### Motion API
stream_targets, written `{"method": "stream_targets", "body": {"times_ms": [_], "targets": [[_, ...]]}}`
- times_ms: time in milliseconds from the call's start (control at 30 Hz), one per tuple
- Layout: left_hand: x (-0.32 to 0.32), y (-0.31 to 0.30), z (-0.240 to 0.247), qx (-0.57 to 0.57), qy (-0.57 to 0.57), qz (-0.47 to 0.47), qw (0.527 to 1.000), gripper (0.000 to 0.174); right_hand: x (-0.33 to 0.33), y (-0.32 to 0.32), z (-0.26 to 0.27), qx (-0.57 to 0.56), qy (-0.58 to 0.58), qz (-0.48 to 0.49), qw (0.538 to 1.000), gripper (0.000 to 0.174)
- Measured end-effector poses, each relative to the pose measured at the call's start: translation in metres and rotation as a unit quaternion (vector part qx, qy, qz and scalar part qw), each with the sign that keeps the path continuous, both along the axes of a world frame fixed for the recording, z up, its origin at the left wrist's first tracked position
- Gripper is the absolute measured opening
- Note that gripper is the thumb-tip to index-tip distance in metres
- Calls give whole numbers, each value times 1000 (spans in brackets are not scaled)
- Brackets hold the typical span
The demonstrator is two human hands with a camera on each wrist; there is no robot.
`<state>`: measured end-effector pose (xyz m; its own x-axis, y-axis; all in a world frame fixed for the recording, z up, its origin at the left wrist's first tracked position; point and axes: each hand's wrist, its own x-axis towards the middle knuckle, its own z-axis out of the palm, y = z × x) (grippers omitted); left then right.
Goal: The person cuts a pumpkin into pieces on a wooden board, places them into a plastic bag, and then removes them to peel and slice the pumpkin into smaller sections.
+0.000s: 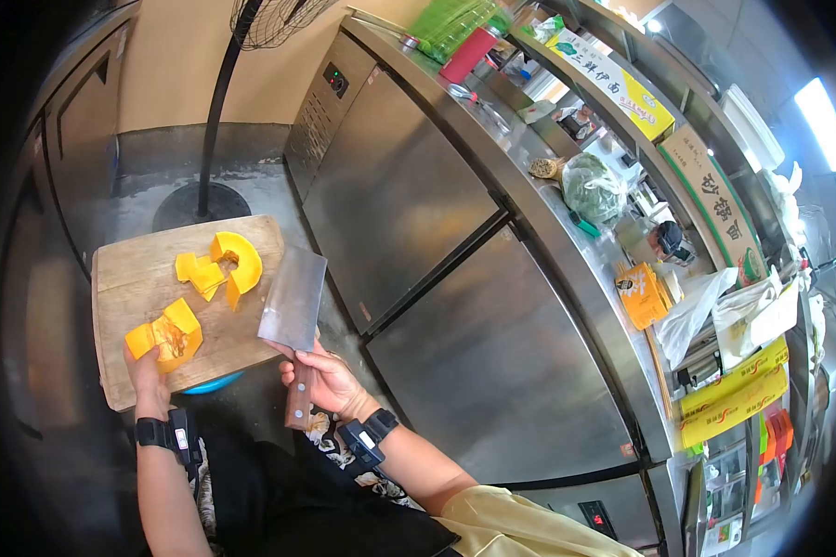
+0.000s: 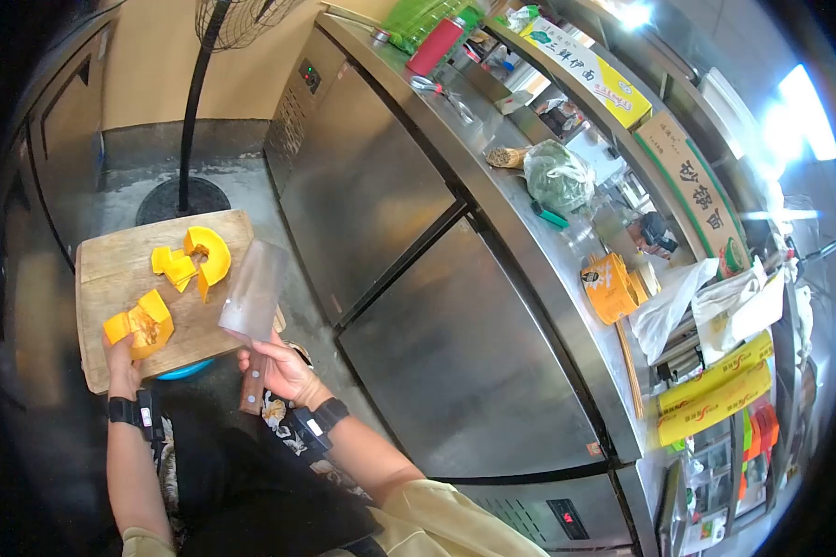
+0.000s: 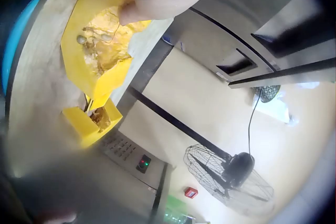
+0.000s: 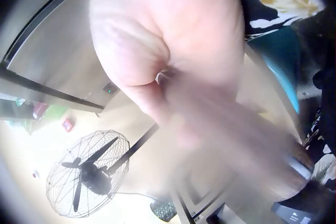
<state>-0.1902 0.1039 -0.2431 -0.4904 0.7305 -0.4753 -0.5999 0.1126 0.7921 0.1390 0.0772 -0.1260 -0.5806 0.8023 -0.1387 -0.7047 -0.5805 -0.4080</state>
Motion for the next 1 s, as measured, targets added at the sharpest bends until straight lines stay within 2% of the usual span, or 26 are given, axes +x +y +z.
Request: {"method": "stream_targets", "body": {"times_ms": [200,400,500,567,800,900,1000], "targets": [[4,-7,26,-35,-13,12,999,64,-3,5,-2,25,-18,12,999,58],[-7,2,9,-1,-31,-2,1000,62,-10,8,-11,22,-43,38,998,59],[-8,4,16,-52,-20,-3,998,59,-13,8,-9,10,-43,43,998,60],[-13,7,5,-45,-25,-8,999,58,-15,7,-5,2,-45,39,998,60],[-15,4,13,-70,-10,-33,997,54,-17,8,-10,12,-50,30,998,55],[-30,9,-25,22,-44,-63,997,54,-14,6,-18,13,-48,48,998,56],[-20,4,5,-23,-40,-55,997,53,-17,7,-13,33,-55,49,997,56]]}}
